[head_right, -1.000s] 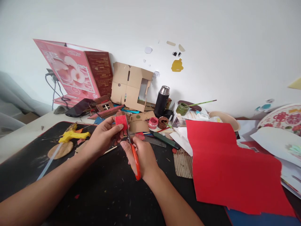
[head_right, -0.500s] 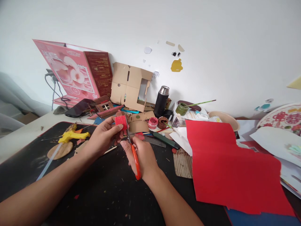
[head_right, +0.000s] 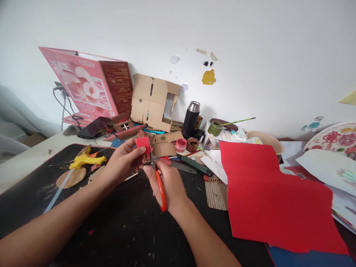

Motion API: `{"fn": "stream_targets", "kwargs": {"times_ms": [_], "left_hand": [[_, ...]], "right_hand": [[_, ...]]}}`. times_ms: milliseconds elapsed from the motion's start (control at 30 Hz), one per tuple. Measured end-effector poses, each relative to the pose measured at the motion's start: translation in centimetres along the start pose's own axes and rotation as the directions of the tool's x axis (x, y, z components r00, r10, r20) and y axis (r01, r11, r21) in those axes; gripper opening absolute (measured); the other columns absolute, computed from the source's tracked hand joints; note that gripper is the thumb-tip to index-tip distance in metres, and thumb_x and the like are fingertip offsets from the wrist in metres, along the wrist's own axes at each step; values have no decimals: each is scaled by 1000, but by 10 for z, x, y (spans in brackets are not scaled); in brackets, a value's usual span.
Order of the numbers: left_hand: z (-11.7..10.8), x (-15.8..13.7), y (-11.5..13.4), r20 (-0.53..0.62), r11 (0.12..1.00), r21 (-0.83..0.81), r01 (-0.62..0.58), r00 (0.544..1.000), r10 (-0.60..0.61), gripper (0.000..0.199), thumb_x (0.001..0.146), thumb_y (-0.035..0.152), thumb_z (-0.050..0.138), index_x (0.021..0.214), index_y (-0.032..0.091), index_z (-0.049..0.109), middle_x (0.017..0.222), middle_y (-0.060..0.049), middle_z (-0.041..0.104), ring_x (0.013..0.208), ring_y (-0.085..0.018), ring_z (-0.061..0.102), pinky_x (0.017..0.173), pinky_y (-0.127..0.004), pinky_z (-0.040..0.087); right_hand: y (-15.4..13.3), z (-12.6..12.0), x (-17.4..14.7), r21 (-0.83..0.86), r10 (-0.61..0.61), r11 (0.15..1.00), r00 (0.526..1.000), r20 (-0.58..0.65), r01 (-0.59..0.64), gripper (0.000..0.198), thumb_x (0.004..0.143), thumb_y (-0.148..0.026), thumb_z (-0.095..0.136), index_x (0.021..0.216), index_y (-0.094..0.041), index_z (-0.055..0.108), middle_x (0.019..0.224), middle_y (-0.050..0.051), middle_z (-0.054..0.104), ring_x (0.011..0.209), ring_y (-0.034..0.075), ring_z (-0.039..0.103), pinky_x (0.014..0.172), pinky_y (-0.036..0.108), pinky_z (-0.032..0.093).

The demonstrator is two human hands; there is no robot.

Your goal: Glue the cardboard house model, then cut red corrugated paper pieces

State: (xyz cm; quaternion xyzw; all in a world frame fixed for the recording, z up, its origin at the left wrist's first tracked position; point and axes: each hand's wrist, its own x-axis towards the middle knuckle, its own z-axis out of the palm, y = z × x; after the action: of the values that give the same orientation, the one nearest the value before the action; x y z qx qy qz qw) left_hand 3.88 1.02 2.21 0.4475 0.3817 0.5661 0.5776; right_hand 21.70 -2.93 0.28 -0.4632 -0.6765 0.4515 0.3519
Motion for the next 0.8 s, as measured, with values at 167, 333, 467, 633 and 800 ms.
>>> {"fn": "stream_targets", "kwargs": {"times_ms": [167, 333, 467, 633, 800], "left_hand": [[0, 0, 0, 0, 1000, -7, 6, 1000, -6, 45, 76, 45, 91, 93, 21, 58, 57, 5, 67, 41, -11, 57, 37, -19, 41], [0, 0, -2, 10, 1000, -14, 8, 1000, -8, 43, 78, 43, 90, 94, 20, 58, 57, 5, 67, 41, -11, 58, 38, -19, 42], [0, 1, -3, 8, 1000, -14, 8, 1000, -8, 42, 78, 43, 90, 94, 20, 59, 58, 5, 67, 41, -11, 58, 38, -19, 42], [-1, 1, -4, 5, 1000, -8, 7, 1000, -7, 41, 78, 43, 89, 94, 20, 59, 57, 5, 66, 41, -12, 58, 38, -19, 41], [-1, 2, -4, 5, 1000, -6, 4, 1000, -4, 41, 78, 43, 89, 93, 20, 60, 57, 5, 67, 41, -11, 57, 38, -19, 41]], "right_hand": [[0, 0, 0, 5, -7, 1000, 1000, 0, 7, 45, 107, -65, 57, 89, -24, 58, 64, -2, 63, 45, 15, 64, 47, 24, 47], [1, 0, 0, 4, 5, 1000, 1000, 0, -5, 44, 108, -64, 57, 91, -24, 59, 64, -2, 63, 45, 15, 64, 46, 24, 46], [-1, 0, 0, -9, 1, 1000, 1000, 3, -1, 44, 108, -64, 56, 91, -24, 59, 64, -2, 63, 45, 15, 63, 47, 24, 46], [-2, -1, 1, -46, 6, 999, 1000, -6, -6, 42, 108, -62, 56, 91, -23, 59, 63, -2, 61, 43, 13, 59, 46, 24, 43], [-2, 0, 1, -59, 9, 998, 1000, -9, -10, 41, 109, -60, 54, 91, -24, 59, 63, -2, 62, 43, 13, 57, 46, 24, 42]]}}
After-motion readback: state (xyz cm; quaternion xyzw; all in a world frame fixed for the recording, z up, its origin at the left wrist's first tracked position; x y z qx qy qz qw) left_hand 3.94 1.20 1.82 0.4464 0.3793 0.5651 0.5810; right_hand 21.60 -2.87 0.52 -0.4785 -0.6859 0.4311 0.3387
